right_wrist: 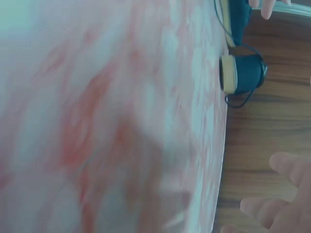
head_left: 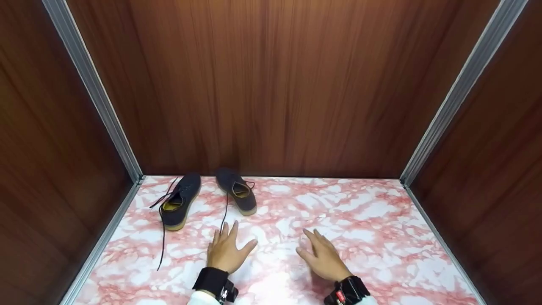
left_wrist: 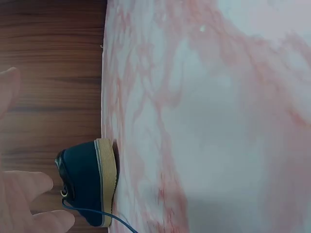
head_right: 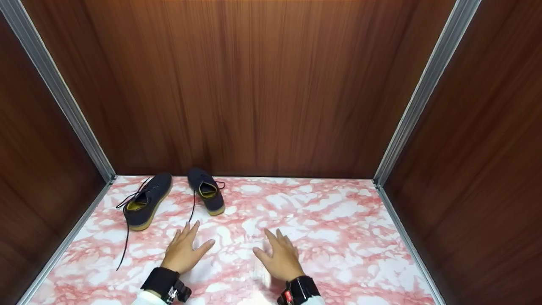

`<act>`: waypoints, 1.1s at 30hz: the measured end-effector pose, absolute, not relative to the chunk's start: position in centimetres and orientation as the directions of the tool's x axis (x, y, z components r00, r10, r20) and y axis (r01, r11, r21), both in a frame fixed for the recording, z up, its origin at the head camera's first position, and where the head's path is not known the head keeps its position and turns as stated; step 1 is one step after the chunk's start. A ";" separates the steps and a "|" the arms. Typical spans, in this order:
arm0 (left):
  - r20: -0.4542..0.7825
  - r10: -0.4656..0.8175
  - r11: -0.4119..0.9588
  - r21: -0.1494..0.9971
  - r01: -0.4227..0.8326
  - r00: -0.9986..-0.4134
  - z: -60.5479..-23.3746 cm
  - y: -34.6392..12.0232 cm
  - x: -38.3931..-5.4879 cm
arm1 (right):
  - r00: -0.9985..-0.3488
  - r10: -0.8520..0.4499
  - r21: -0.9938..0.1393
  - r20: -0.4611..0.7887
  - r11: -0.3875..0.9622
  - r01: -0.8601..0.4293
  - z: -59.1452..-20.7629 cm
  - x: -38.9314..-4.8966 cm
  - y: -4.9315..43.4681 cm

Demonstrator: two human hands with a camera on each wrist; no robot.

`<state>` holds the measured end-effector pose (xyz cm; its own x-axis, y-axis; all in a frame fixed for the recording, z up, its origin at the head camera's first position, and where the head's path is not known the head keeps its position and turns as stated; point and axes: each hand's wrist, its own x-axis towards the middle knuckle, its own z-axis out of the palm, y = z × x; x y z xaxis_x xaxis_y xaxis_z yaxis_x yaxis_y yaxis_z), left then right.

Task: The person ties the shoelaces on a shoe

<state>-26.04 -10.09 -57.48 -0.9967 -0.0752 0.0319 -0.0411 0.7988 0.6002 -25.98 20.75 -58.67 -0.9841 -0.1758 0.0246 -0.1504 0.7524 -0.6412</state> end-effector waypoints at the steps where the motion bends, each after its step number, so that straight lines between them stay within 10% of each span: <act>1: 0.029 -0.073 0.787 0.615 -0.040 -0.997 -57.4 -10.1 -26.3 | -0.982 -0.190 -0.665 0.021 0.731 -0.155 -58.6 -26.3 20.5; 23: 0.049 -0.160 0.546 0.837 -0.047 -0.986 -57.4 -10.4 -32.8 | -0.952 -0.288 -0.949 -0.101 0.316 0.006 -58.4 -33.0 13.8; 33: -0.115 -0.174 0.468 0.864 -0.185 -0.978 -57.5 -10.8 -35.7 | -0.954 -0.280 -0.924 -0.105 0.382 -0.011 -57.8 -35.8 11.2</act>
